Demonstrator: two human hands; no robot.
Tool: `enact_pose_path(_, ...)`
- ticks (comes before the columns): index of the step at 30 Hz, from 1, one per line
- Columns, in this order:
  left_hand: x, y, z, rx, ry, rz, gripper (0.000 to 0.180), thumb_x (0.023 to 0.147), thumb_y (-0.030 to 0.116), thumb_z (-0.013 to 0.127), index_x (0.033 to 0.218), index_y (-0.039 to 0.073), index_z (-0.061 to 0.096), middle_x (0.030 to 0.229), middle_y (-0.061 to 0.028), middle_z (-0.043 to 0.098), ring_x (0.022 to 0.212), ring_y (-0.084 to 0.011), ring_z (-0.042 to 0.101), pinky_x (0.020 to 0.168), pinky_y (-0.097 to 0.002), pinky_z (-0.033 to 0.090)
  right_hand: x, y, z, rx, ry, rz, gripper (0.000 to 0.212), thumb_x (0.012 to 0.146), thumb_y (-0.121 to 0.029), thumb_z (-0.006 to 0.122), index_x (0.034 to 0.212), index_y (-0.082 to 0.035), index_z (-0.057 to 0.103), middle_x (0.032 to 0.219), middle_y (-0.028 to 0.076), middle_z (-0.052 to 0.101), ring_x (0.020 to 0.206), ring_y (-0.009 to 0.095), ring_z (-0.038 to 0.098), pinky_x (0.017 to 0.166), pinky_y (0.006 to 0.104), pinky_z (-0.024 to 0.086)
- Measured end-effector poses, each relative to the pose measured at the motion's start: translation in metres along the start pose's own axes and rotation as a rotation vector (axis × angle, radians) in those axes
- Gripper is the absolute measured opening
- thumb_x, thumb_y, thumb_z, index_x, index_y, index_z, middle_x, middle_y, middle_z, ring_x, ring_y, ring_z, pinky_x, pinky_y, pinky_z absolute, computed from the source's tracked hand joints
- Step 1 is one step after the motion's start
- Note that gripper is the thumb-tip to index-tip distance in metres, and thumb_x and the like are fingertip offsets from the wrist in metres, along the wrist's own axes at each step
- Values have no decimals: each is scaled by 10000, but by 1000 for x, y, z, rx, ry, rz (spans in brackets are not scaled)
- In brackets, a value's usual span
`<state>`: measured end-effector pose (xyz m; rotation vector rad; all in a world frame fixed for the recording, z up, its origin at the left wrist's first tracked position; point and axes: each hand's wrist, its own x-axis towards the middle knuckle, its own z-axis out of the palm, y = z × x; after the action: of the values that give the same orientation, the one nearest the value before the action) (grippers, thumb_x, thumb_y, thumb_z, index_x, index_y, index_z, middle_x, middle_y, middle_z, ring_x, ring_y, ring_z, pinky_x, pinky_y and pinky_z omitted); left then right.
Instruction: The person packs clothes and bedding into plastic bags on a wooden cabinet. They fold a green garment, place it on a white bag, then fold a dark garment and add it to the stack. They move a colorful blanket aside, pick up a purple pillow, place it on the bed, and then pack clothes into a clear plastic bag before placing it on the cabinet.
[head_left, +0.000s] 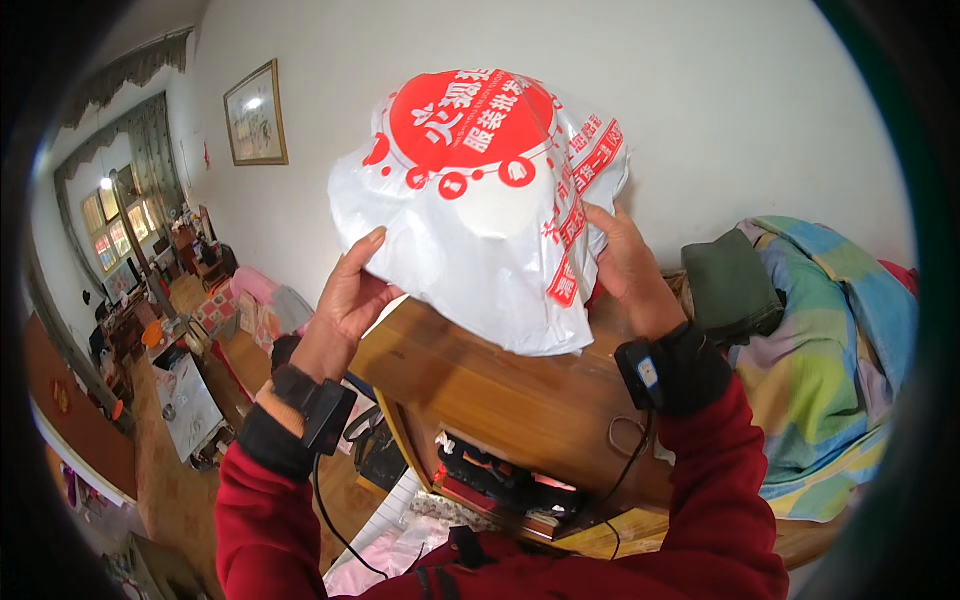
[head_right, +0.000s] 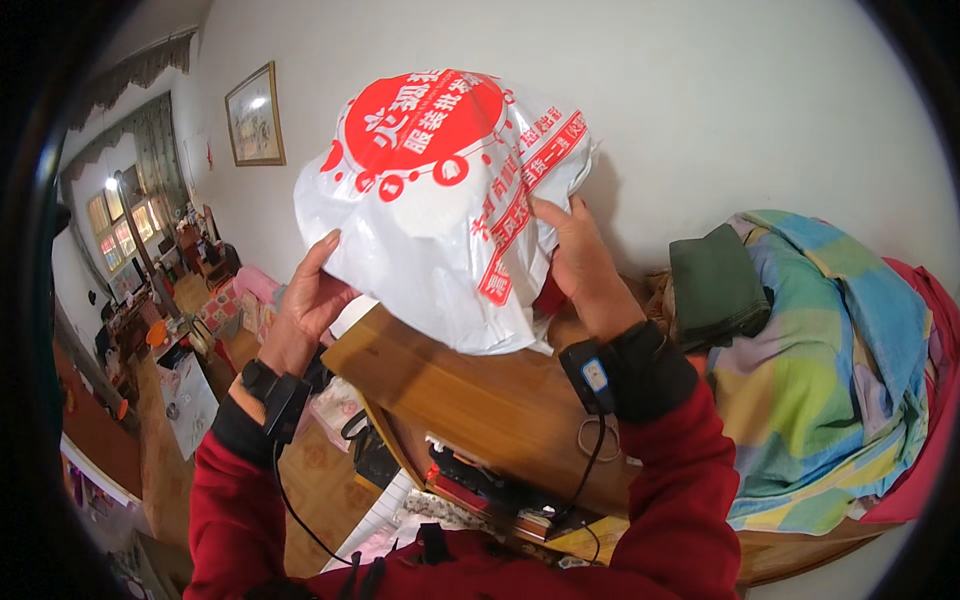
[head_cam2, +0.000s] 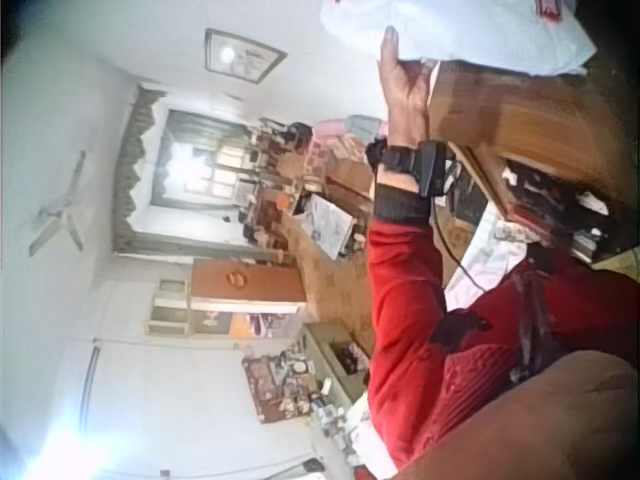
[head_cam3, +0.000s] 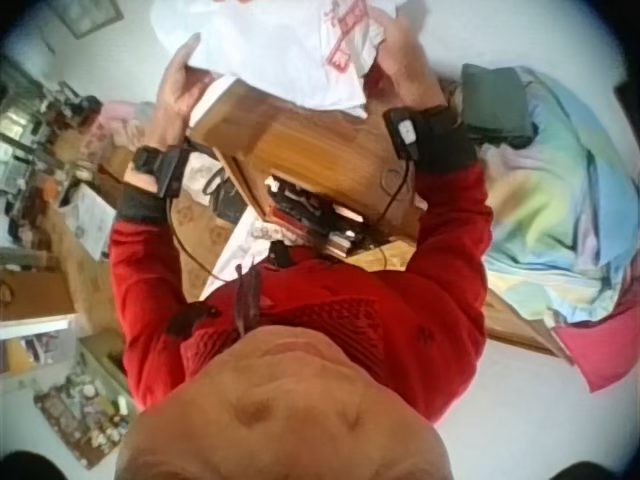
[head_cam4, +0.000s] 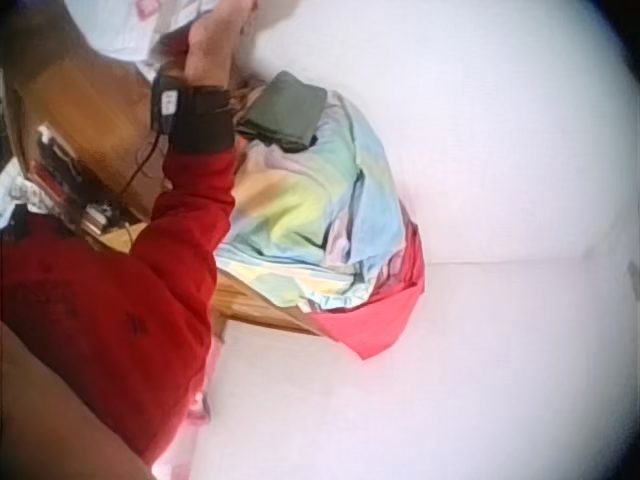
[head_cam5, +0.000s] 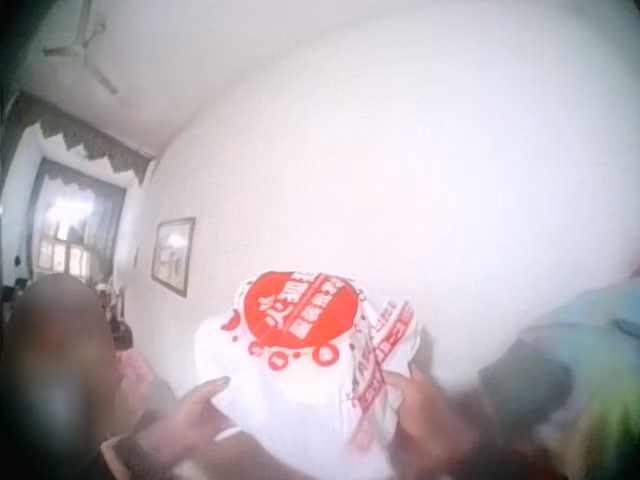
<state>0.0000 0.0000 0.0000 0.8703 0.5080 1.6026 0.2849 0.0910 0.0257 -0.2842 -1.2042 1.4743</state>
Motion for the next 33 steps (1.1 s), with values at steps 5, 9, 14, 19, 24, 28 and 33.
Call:
enact_pose_path(5, 50, -8, 10, -27, -39, -12, 518, 789, 192, 631, 1219, 42, 385, 1189, -120, 486, 1069, -267, 512, 843, -459, 483, 42, -8, -21, -11, 68, -1, 517, 788, -102, 604, 1241, -41, 363, 1123, 101, 527, 999, 213, 533, 860, 356, 443)
enact_pose_path(9, 90, -16, -5, -51, -117, 6, 543, 784, 207, 636, 1226, 33, 373, 1192, -129, 479, 1069, -279, 507, 815, -447, 502, 73, 8, -40, -49, 74, -89, 398, 830, -151, 547, 1188, -15, 437, 1062, 124, 578, 918, 221, 595, 818, 365, 492)
enact_pose_path(14, 125, -65, -17, 10, -42, -239, 488, 820, 271, 572, 1225, 76, 381, 1178, -122, 478, 1025, -276, 517, 786, -443, 508, 98, 52, -109, 13, 204, 133, 399, 811, -123, 547, 1176, -1, 442, 1024, 137, 567, 894, 237, 579, 762, 368, 496)
enact_pose_path(19, 137, -98, -15, 180, 146, -88, 391, 818, 203, 576, 1171, 116, 430, 1037, -100, 540, 908, -204, 547, 635, -368, 520, 104, 73, -155, -118, 369, 126, 373, 839, -199, 484, 1135, 28, 470, 974, 162, 569, 846, 261, 589, 729, 402, 511)
enact_pose_path(24, 142, -87, -35, 400, 117, -37, 342, 815, 78, 553, 1147, 86, 471, 893, -55, 598, 732, -160, 592, 657, -268, 504, 108, 69, -160, -52, 365, 129, 428, 849, -179, 485, 1225, -9, 370, 1081, 167, 516, 922, 275, 563, 739, 418, 509)
enact_pose_path(28, 157, -66, -66, 712, 101, 250, 399, 807, 82, 560, 1187, 35, 449, 1086, -126, 541, 957, -192, 544, 810, -283, 443, 108, 65, -156, -96, 322, 117, 443, 842, -169, 503, 1231, -14, 357, 1089, 154, 512, 938, 265, 556, 744, 406, 511)
enact_pose_path(33, 167, -66, -82, 965, 242, 104, 516, 796, 171, 572, 1253, 4, 400, 1242, -161, 438, 1158, -259, 401, 984, -329, 295, 109, 65, -155, -79, 236, 76, 427, 845, -151, 505, 1224, -14, 364, 1075, 148, 520, 908, 248, 570, 730, 379, 517)
